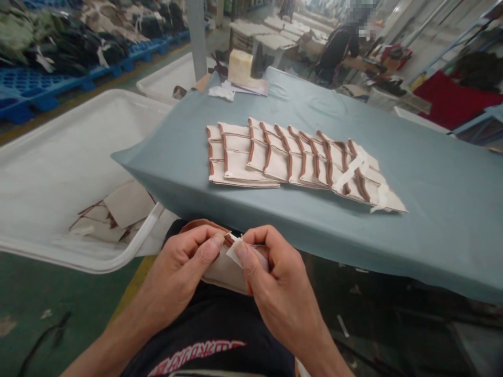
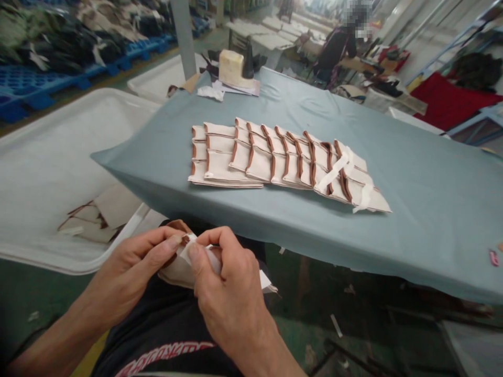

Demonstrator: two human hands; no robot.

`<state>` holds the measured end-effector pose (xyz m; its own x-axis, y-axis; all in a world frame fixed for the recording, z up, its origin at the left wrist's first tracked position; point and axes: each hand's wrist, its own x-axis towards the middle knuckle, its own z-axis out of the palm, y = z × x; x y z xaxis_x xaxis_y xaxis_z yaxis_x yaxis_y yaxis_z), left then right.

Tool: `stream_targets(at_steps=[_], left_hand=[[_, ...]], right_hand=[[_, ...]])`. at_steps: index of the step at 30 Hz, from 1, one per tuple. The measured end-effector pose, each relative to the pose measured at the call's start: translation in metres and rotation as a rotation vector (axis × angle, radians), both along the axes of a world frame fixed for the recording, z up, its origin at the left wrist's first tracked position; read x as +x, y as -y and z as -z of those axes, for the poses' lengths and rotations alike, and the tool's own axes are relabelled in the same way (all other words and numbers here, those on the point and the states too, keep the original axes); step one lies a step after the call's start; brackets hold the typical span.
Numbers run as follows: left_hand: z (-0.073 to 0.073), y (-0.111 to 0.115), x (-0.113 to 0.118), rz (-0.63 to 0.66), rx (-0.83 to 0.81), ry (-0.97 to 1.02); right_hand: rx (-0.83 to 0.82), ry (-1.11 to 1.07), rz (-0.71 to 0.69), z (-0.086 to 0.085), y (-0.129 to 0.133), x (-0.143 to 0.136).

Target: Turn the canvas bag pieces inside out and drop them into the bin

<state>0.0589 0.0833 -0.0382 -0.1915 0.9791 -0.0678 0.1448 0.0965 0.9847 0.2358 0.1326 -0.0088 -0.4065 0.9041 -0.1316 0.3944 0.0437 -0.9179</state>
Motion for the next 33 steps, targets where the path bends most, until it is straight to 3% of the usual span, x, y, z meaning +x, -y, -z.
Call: stream_targets(at_steps=[7, 15, 30, 33], left_hand=[[0.001, 0.013, 0.0, -0.014, -0.025, 0.043], [0.01, 0.014, -0.002, -0.05, -0.052, 0.002], [0.025, 0.015, -0.005, -0.122, -0.077, 0.001], [0.023, 0.016, -0.005, -0.128, -0.096, 0.025]], right_hand=[[0.01, 0.024, 0.001, 0.006, 0.004, -0.006], [0.139, 0.105, 0.079, 0.02, 0.009, -0.016], [0.153, 0.077, 0.219, 0.036, 0.014, -0.033], [0.162, 0.088, 0.223, 0.036, 0.015, -0.035]])
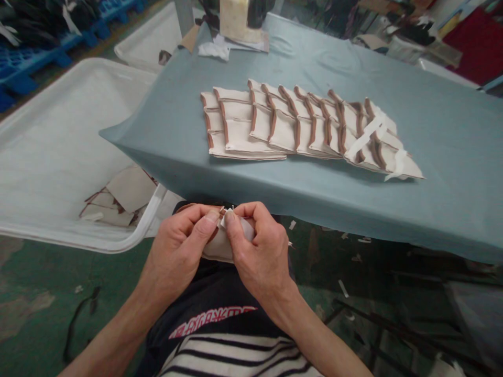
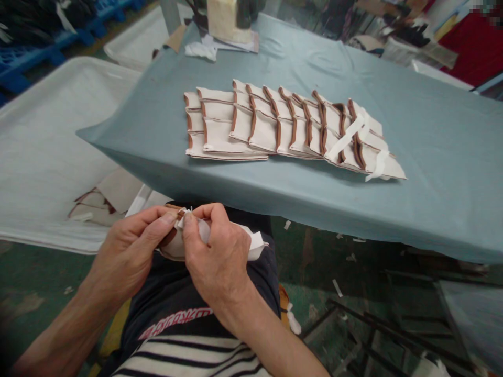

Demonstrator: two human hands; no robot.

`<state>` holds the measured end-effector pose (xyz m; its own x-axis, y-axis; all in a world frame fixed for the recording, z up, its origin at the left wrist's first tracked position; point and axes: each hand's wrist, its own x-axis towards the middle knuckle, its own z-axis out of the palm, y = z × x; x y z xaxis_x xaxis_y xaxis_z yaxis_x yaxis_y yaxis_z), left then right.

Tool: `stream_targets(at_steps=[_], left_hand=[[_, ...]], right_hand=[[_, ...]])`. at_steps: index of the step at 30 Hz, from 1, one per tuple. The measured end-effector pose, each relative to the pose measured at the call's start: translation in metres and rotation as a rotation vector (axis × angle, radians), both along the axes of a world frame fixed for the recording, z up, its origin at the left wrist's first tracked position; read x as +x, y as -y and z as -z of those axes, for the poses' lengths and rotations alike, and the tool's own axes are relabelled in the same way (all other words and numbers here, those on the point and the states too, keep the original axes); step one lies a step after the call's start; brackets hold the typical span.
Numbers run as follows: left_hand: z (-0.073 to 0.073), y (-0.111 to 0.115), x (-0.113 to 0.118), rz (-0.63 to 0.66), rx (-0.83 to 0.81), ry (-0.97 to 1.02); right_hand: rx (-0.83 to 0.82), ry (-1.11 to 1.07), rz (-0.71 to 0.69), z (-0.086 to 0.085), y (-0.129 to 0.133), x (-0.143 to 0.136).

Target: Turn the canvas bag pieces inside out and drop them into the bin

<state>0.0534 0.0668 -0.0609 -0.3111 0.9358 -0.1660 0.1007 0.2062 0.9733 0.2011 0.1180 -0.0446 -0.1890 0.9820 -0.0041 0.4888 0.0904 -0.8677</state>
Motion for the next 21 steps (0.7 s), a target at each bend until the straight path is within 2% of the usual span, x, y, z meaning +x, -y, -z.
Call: stream_targets(at_steps=[5, 7, 11, 15, 18, 21], left_hand=[[-0.013, -0.001, 0.002, 0.036, -0.069, 0.087], [-0.017, -0.002, 0.004, 0.014, -0.075, 0.059], [-0.019, -0.003, 0.01, -0.054, -0.016, -0.129], [-0.018, 0.0, 0.013, -0.117, 0.113, -0.34], [-0.015, 0.003, 0.011, -0.116, 0.175, -0.469], [-0.008, 0.008, 0.009, -0.085, 0.241, -0.512]], right_hand=[[0.015, 0.015, 0.01, 0.001, 0.001, -0.002], [0.023, 0.011, 0.011, 0.003, 0.002, -0.003], [0.013, 0.017, -0.033, 0.004, 0.002, -0.003], [-0.006, 0.117, -0.133, -0.005, -0.005, 0.006], [-0.002, 0.156, -0.201, -0.013, -0.015, 0.015], [-0.067, 0.046, -0.277, -0.014, -0.025, 0.021]])
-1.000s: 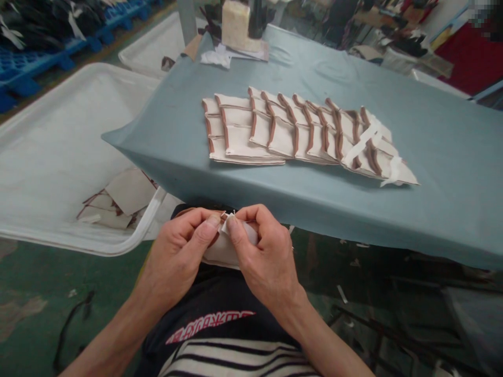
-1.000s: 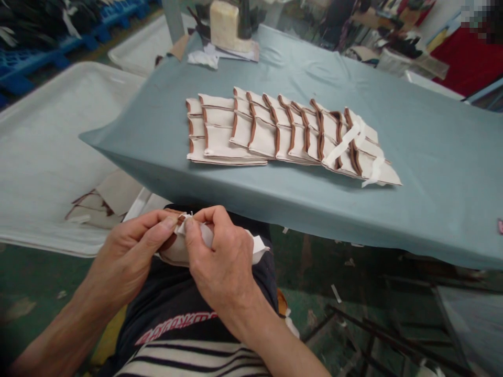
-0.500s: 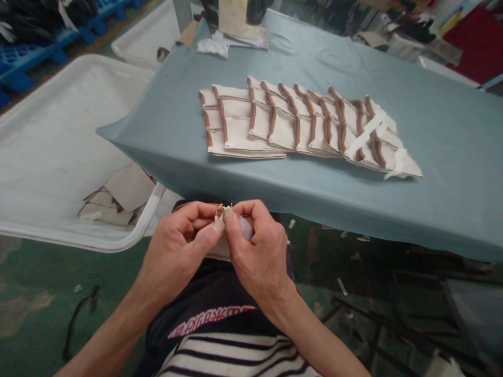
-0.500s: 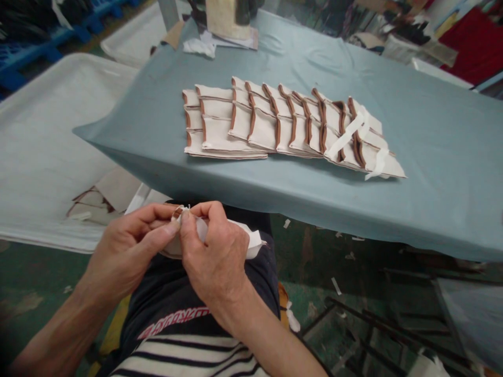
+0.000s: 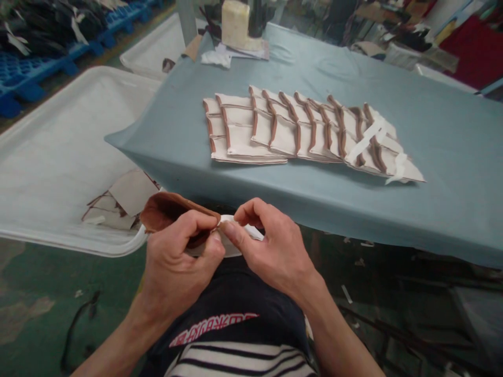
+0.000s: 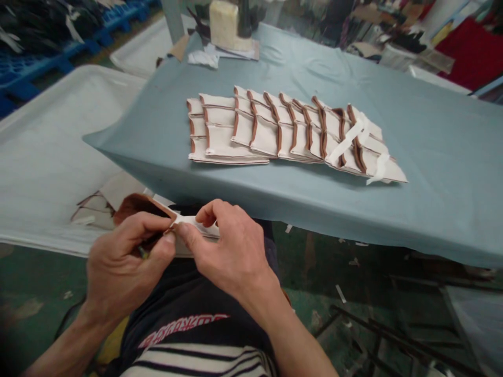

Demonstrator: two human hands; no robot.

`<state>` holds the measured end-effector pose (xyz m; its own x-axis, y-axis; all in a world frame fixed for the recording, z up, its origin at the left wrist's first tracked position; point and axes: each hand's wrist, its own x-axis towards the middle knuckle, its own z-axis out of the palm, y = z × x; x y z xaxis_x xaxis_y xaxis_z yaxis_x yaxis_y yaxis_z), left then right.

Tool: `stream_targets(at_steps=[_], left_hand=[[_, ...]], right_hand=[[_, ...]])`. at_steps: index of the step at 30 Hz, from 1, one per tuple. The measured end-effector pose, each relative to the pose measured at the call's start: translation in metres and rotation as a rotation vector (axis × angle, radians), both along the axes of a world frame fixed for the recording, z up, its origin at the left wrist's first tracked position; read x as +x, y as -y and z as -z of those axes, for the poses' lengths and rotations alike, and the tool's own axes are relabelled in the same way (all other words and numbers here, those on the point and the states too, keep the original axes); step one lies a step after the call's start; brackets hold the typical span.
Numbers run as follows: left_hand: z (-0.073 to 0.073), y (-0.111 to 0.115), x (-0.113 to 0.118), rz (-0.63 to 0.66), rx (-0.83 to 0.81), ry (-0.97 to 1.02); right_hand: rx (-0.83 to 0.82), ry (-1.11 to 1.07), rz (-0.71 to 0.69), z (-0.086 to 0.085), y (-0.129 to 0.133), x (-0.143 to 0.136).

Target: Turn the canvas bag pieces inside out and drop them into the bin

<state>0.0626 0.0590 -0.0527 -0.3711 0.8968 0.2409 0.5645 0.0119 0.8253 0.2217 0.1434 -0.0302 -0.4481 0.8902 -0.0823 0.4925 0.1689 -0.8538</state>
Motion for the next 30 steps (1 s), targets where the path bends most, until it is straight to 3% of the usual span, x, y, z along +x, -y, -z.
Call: stream_targets(at_steps=[3, 7, 11, 14, 18, 20, 30], left_hand=[[0.004, 0.003, -0.002, 0.048, 0.008, 0.067], [-0.003, 0.002, -0.005, 0.148, -0.146, 0.331], [-0.019, -0.006, -0.008, 0.245, -0.23, 0.476], [-0.027, -0.011, -0.009, 0.278, -0.245, 0.5], [-0.032, -0.014, -0.01, 0.287, -0.27, 0.462], [-0.034, -0.013, -0.01, 0.321, -0.269, 0.43], [-0.038, -0.002, -0.012, 0.344, -0.268, 0.206]], right_hand=[[-0.293, -0.2, -0.11, 0.009, -0.01, -0.001], [-0.734, -0.451, -0.338, 0.033, -0.018, -0.007], [-0.801, -0.558, -0.423, 0.049, -0.018, -0.01], [-0.682, -0.537, -0.404, 0.046, -0.019, -0.007], [-0.204, -0.477, -0.357, 0.035, -0.026, 0.005], [-0.025, -0.425, -0.407, 0.029, -0.03, 0.011], [0.489, -0.112, -0.591, -0.003, -0.039, 0.018]])
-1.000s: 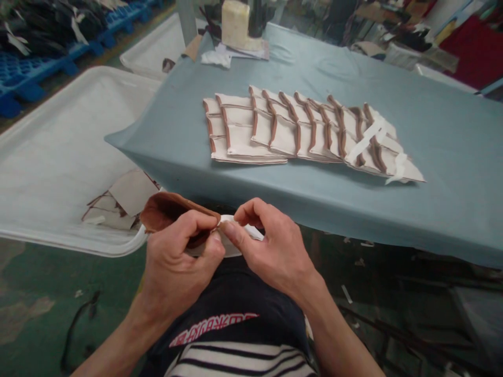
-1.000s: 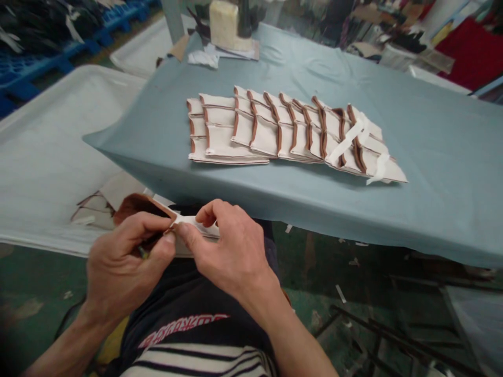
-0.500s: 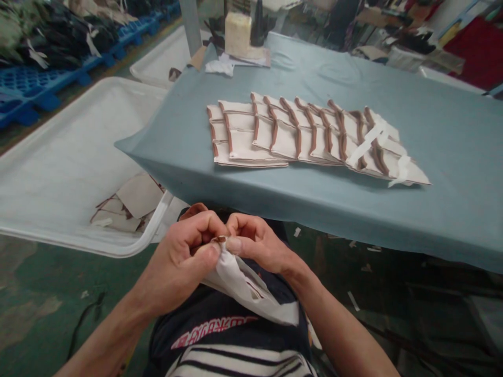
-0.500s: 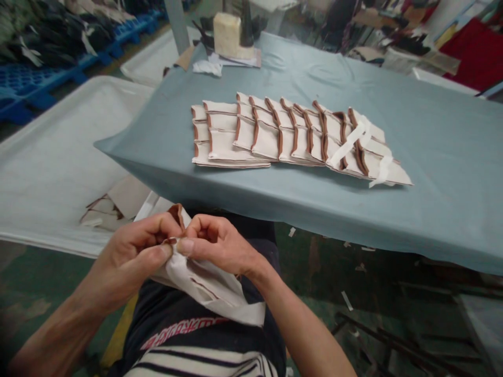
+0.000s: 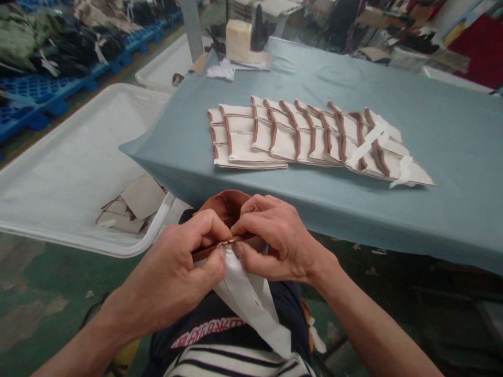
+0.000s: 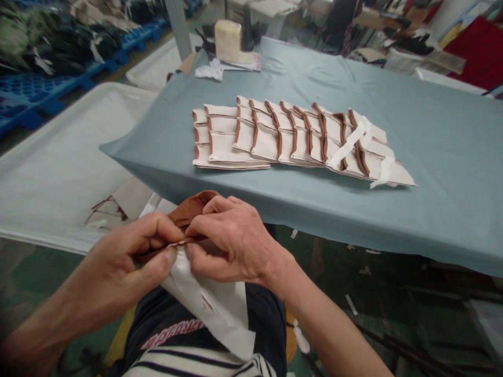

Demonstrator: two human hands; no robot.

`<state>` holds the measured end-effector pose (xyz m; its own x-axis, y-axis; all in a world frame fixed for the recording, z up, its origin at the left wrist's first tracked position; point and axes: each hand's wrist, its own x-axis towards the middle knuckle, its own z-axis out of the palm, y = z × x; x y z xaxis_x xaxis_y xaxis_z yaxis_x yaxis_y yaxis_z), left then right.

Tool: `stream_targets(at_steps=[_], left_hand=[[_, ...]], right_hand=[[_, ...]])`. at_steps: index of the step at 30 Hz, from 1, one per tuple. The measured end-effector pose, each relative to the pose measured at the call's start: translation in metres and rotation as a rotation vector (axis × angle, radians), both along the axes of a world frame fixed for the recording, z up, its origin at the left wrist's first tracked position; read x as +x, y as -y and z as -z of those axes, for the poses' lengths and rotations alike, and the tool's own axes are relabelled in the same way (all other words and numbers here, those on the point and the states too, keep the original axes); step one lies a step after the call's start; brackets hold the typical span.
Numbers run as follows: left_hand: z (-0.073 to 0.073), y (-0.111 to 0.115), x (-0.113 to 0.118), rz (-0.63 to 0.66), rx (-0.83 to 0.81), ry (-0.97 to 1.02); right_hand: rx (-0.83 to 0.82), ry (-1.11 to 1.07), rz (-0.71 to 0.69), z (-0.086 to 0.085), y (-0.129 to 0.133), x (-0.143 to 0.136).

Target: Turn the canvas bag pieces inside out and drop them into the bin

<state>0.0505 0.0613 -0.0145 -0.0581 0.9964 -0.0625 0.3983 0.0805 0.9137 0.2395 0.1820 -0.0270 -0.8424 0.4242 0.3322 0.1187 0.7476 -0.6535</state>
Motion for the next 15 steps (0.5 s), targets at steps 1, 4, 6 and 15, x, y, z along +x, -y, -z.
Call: stream_targets(at_steps=[1, 4, 6, 15], left_hand=[[-0.001, 0.0, 0.001, -0.009, -0.001, 0.002], [-0.004, -0.003, 0.003, -0.018, 0.025, 0.029], [-0.003, -0.004, 0.005, -0.03, 0.085, 0.022], [0.014, 0.003, 0.011, -0.09, 0.27, -0.122]], right_hand=[[0.028, 0.02, 0.009, -0.003, 0.0, 0.0], [0.007, 0.049, -0.009, -0.008, 0.002, -0.001], [-0.095, 0.042, -0.024, -0.007, 0.004, -0.002], [-0.832, 0.011, -0.03, -0.004, 0.016, 0.0]])
